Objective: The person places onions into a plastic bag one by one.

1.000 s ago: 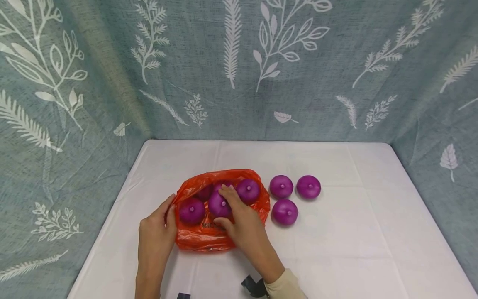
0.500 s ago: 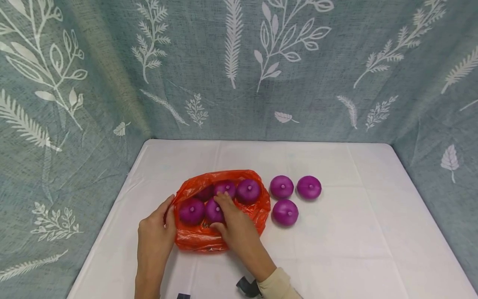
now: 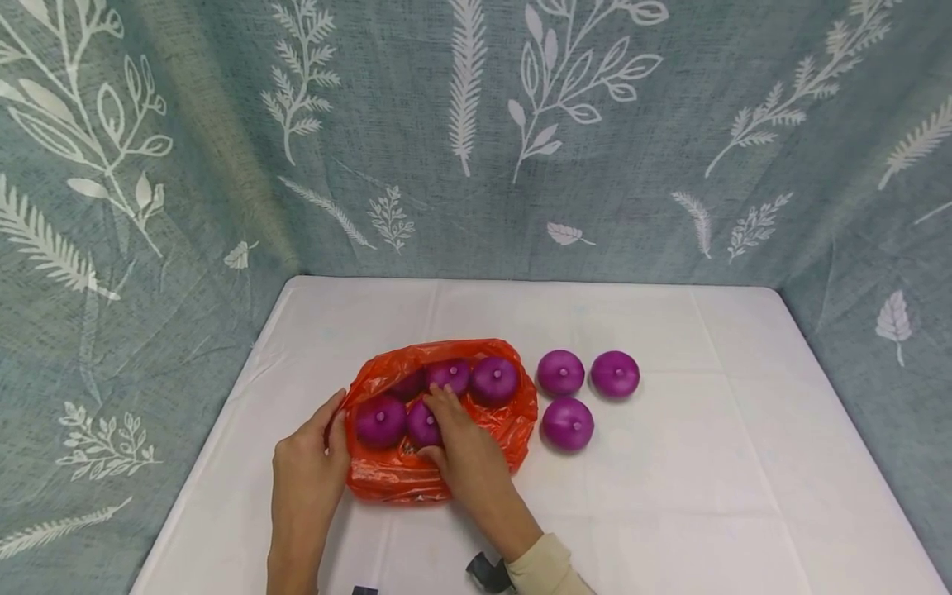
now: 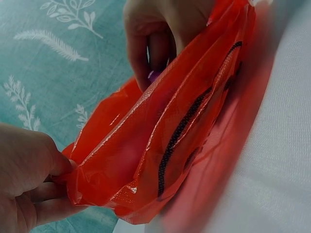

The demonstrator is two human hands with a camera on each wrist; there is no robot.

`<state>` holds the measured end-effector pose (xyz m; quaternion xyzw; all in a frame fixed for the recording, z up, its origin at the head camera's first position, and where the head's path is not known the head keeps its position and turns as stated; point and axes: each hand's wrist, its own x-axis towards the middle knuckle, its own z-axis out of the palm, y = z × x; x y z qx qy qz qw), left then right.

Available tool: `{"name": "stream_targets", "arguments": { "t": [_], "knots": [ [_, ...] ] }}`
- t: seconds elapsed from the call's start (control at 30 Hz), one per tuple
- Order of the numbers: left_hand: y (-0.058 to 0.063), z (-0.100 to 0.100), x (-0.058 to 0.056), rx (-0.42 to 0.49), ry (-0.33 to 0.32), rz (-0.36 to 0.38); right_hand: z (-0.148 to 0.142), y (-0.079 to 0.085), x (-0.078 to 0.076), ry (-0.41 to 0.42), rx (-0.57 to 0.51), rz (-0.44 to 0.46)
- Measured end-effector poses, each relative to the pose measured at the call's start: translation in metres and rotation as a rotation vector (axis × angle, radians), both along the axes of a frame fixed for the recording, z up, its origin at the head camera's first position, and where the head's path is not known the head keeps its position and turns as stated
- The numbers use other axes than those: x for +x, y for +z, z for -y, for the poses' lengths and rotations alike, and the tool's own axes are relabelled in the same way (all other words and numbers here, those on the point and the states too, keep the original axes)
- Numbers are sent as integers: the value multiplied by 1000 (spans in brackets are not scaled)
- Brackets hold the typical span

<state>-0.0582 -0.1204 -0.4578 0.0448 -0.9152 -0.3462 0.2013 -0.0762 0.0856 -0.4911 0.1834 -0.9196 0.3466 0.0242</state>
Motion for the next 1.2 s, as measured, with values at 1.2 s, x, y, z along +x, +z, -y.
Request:
{"name": "stream_targets", "arguments": {
  "t": [1.2],
  "knots": [
    [3,-1,1,15,-8,-6,-37,31,-5,-205,-166,-164]
  ]
}}
